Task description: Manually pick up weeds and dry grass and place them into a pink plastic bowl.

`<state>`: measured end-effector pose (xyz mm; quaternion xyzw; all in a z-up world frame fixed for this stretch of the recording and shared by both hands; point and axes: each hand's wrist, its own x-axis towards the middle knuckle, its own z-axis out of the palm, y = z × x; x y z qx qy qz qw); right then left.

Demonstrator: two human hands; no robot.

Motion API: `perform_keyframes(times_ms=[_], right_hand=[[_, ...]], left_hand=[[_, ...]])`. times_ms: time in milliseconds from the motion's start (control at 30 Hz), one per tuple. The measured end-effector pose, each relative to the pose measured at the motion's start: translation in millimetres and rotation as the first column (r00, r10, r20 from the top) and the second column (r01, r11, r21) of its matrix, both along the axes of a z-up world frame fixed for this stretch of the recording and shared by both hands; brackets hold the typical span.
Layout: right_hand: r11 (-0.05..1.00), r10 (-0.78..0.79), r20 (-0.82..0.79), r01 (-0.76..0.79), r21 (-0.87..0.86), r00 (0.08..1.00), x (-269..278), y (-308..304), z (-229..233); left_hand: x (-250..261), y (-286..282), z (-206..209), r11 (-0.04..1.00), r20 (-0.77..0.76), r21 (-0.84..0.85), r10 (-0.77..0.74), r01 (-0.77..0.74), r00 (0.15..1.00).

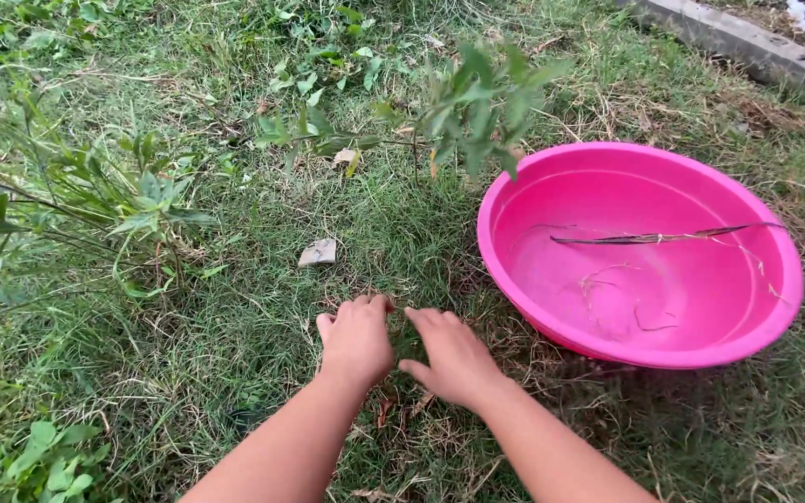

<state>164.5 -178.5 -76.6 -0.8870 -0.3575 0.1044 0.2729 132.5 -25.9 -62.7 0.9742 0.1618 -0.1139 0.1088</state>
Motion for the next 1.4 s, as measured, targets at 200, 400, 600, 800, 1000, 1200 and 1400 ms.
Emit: perform_keyframes(times_ms=[200,400,600,800,1000,1200,1400], right_hand=[[0.968,-0.080,-0.090,0.055,-0.246,0.993,-3,24,-36],[0.957,-0.269,-0.460,0.288,-0.030,0.846,-2,-10,-66],[0.790,-0.215,-0.843,0.595,0.146,0.493,-12,-31,-65],[0.647,-0.091,-0.759,0.618,0.446,0.644,49,-70,18],[0.582,-0.038,-0.703,0.588,0.562,0.710,55,-64,98],[0.792,-0.587,-0.084,0.592,0.150,0.805,99,-121,92],[0.874,-0.485,0.518,0.404,0.270,0.704,52,-74,89]], left_hand=[[-9,12,-4,0.996,-0.016,-0.079,0.034,-0.035,0.999],[-10,21,-6,0.964,-0.048,-0.267,-0.023,0.009,0.999],[-6,-12,-27,0.883,-0.036,-0.456,-0.141,0.109,0.989],[4,-17,-7,0.855,0.029,-0.487,-0.190,0.179,0.981],[11,-19,14,0.919,0.018,-0.378,-0.114,0.112,0.993],[3,-7,51,0.946,0.073,-0.319,0.087,-0.060,0.994],[-10,17,64,0.921,0.227,-0.372,0.214,-0.118,0.950]])
